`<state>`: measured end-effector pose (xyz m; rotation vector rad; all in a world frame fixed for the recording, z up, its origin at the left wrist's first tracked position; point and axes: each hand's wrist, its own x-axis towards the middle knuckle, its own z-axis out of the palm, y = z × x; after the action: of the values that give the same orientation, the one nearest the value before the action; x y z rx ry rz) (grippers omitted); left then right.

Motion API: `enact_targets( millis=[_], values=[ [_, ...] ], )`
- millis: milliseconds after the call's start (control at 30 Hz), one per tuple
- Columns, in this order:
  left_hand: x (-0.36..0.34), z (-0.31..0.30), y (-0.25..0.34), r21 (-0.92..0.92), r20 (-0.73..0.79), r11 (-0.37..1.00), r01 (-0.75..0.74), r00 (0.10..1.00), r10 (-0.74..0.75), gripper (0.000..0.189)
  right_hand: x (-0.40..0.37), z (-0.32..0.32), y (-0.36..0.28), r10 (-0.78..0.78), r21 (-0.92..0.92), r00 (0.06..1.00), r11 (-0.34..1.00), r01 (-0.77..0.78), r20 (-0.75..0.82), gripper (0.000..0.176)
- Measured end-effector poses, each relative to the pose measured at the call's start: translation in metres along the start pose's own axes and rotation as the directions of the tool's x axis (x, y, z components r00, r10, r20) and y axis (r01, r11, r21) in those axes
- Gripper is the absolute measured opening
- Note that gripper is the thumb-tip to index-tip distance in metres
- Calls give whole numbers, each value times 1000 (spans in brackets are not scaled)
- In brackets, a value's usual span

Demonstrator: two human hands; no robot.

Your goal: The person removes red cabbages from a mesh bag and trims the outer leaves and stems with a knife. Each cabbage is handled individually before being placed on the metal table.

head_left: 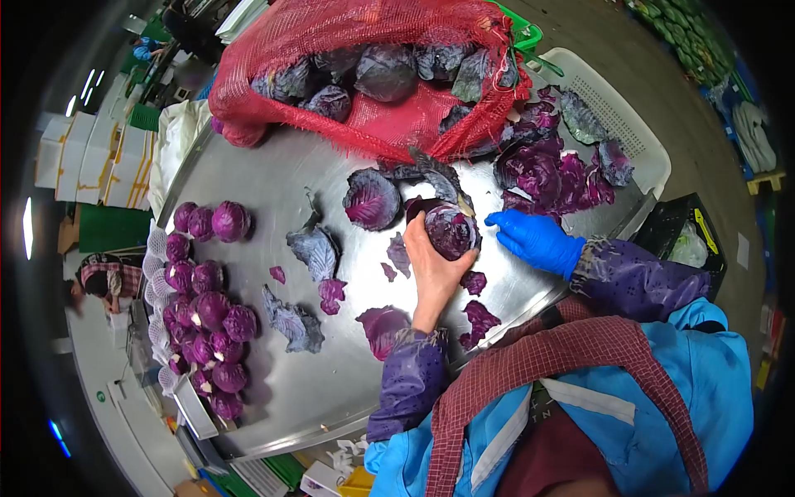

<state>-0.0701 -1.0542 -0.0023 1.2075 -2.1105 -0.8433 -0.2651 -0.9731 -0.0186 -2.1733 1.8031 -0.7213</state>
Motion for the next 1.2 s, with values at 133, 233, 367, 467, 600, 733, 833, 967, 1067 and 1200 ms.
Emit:
enact_targets(
  millis=[133,233,367,467,600,733,833,967,1067,1200],
  values=[
    [15,2,3,29,12,999,25,1000,-25,89,11,5,-10,206,-216,952,964,-157,226,32],
    [20,13,1,37,-22,999,32,999,-31,87,17,14,7,206,-148,941,974,-172,267,32],
    [8,26,15,88,-71,996,22,997,-15,87,9,78,52,153,-89,978,986,-142,138,28],
    [7,25,10,100,-116,995,-23,993,35,89,23,64,44,351,-87,867,935,-344,353,40],
    [-9,4,-10,-1,-76,1000,31,997,-31,89,9,81,53,329,110,934,932,-345,143,56],
    [-26,5,-5,17,-115,999,42,993,-40,89,11,48,33,428,-12,844,893,-449,323,50],
    [-23,4,5,67,-106,997,48,994,-40,87,0,41,52,352,-37,921,936,-350,170,33],
    [-38,1,-30,-189,-176,968,167,964,-200,85,-33,-14,163,727,93,668,662,-743,157,31],
    [-42,-5,-31,-297,-121,939,175,968,-218,87,-28,-76,126,525,-106,850,844,-526,-34,31],
    [-40,-2,-22,-228,-107,963,146,979,-173,88,4,-48,15,300,553,931,749,-364,207,40]
  ],
)
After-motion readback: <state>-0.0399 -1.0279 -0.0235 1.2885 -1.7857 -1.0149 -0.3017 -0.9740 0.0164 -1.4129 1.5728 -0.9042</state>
